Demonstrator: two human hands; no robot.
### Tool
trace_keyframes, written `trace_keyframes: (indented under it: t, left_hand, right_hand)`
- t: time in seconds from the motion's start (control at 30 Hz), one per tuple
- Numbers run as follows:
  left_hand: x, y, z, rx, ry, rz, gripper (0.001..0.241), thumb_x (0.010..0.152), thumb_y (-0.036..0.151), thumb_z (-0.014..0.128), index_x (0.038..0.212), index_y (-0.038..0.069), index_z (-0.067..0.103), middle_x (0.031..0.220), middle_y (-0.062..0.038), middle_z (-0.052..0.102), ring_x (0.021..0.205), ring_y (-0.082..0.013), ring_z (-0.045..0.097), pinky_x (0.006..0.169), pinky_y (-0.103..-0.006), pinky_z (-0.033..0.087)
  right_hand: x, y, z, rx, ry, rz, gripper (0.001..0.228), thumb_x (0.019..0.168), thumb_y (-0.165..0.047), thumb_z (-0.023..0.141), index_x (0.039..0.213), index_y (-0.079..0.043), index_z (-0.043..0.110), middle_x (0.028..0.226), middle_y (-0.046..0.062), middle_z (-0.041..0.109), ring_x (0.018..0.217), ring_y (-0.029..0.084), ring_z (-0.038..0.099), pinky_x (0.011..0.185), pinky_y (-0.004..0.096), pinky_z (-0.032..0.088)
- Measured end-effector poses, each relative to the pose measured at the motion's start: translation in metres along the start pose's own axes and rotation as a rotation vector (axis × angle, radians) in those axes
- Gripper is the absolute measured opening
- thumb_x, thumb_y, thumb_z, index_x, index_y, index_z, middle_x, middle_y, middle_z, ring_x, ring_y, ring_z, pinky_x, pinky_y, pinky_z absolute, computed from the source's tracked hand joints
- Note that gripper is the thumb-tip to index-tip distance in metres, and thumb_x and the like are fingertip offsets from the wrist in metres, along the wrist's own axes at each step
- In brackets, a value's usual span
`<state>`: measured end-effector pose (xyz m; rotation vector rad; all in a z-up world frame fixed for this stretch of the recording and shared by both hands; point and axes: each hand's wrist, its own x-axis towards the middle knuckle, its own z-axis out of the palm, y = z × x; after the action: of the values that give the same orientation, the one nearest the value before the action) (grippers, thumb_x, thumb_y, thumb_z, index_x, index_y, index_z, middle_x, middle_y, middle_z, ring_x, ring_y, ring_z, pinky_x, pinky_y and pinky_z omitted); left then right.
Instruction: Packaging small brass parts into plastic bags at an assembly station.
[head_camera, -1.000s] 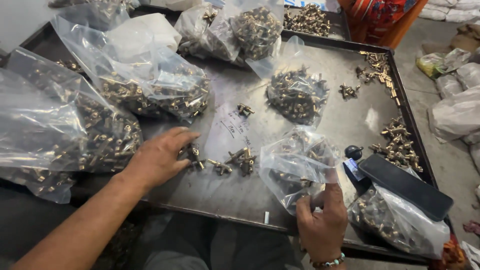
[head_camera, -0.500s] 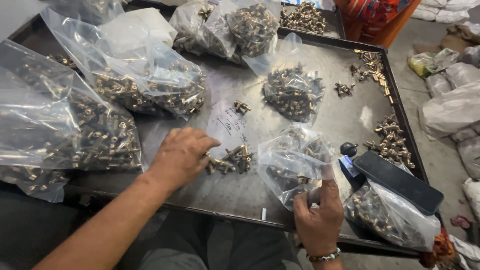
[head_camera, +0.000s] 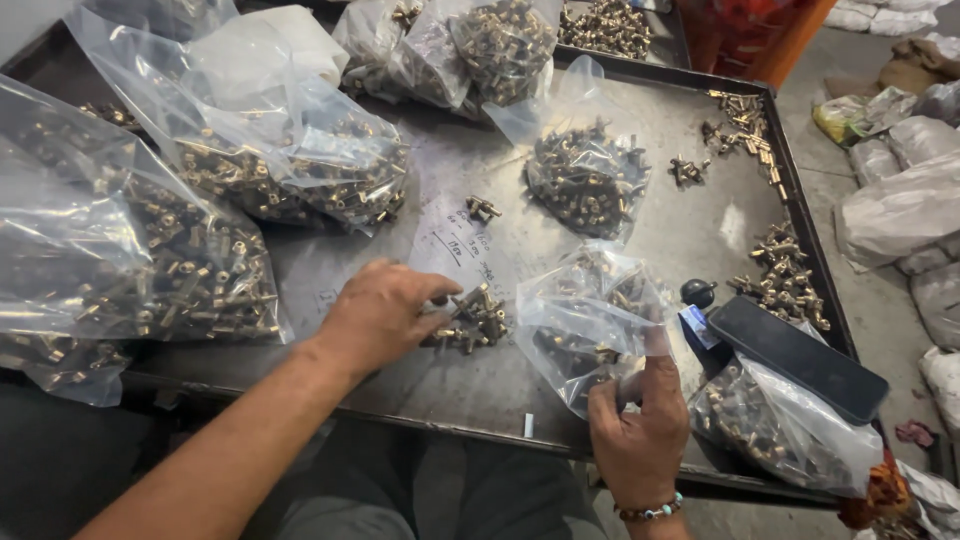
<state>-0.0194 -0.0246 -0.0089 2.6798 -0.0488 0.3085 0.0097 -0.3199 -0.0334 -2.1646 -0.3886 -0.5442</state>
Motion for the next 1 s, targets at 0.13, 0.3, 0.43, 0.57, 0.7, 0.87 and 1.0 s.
trace_keyframes:
  t: [0.13, 0.3, 0.43, 0.57, 0.7, 0.87, 1.0]
  left_hand:
    - [-0.003, -0.015, -0.003, 0.047, 0.01, 0.059, 0.04, 0.08, 0.03, 0.078, 0.118, 0.02, 0.072, 0.106, -0.006, 0.076, 0.104, -0.0282, 0.067, 0.095, -0.0454, 0.045]
    - [-0.004, -0.002, -0.016, 0.129, -0.062, 0.078, 0.046, 0.081, 0.028, 0.077, 0.125, 0.02, 0.068, 0.116, -0.005, 0.074, 0.113, -0.0241, 0.065, 0.112, -0.0557, 0.026]
    - [0.0, 0.007, 0.005, -0.034, -0.043, 0.229, 0.082, 0.07, 0.041, 0.084, 0.141, 0.009, 0.057, 0.13, -0.015, 0.066, 0.119, -0.0317, 0.059, 0.105, -0.0463, 0.037]
    - [-0.001, 0.02, 0.007, -0.004, -0.07, 0.109, 0.053, 0.076, 0.03, 0.078, 0.125, 0.014, 0.064, 0.117, -0.009, 0.07, 0.115, -0.0289, 0.063, 0.102, -0.0455, 0.043]
    - [-0.017, 0.023, 0.0, 0.095, -0.065, 0.098, 0.035, 0.074, 0.026, 0.078, 0.105, 0.013, 0.068, 0.099, -0.008, 0.072, 0.102, -0.0308, 0.066, 0.088, -0.049, 0.047]
    - [-0.029, 0.024, -0.016, -0.136, -0.128, -0.03, 0.041, 0.072, 0.029, 0.081, 0.109, 0.015, 0.071, 0.1, -0.008, 0.074, 0.092, -0.0267, 0.071, 0.084, -0.0411, 0.055]
    - [-0.032, -0.008, -0.019, -0.054, 0.107, -0.074, 0.036, 0.081, 0.027, 0.077, 0.116, 0.019, 0.073, 0.108, -0.007, 0.075, 0.092, -0.0279, 0.071, 0.081, -0.0405, 0.056]
  right_hand:
    - [0.002, -0.003, -0.002, -0.011, -0.021, 0.046, 0.083, 0.074, 0.0, 0.069, 0.154, -0.009, 0.048, 0.06, 0.001, 0.052, 0.054, 0.013, 0.051, 0.055, 0.03, 0.046]
    - [0.003, -0.01, -0.002, 0.002, -0.02, 0.024, 0.084, 0.075, 0.001, 0.067, 0.156, -0.01, 0.048, 0.062, 0.002, 0.051, 0.054, 0.012, 0.05, 0.054, 0.029, 0.045]
    - [0.0, 0.004, 0.001, -0.006, -0.005, -0.01, 0.08, 0.076, 0.0, 0.068, 0.154, -0.008, 0.049, 0.065, 0.001, 0.054, 0.056, 0.012, 0.051, 0.055, 0.029, 0.046]
    - [0.001, 0.001, -0.001, -0.033, -0.011, -0.003, 0.078, 0.075, -0.001, 0.069, 0.151, -0.005, 0.05, 0.064, 0.001, 0.054, 0.055, 0.012, 0.052, 0.055, 0.03, 0.046]
    - [0.001, 0.001, -0.001, -0.025, -0.015, -0.011, 0.079, 0.074, -0.001, 0.069, 0.151, -0.004, 0.051, 0.065, 0.002, 0.053, 0.056, 0.014, 0.052, 0.056, 0.031, 0.046]
    - [-0.002, 0.004, 0.003, 0.019, 0.001, -0.02, 0.076, 0.077, -0.002, 0.069, 0.151, -0.006, 0.05, 0.067, 0.003, 0.053, 0.058, 0.013, 0.054, 0.058, 0.031, 0.047]
    - [0.001, -0.002, -0.002, -0.02, 0.006, -0.034, 0.078, 0.077, -0.001, 0.068, 0.153, -0.007, 0.05, 0.069, 0.004, 0.055, 0.058, 0.015, 0.055, 0.059, 0.032, 0.048]
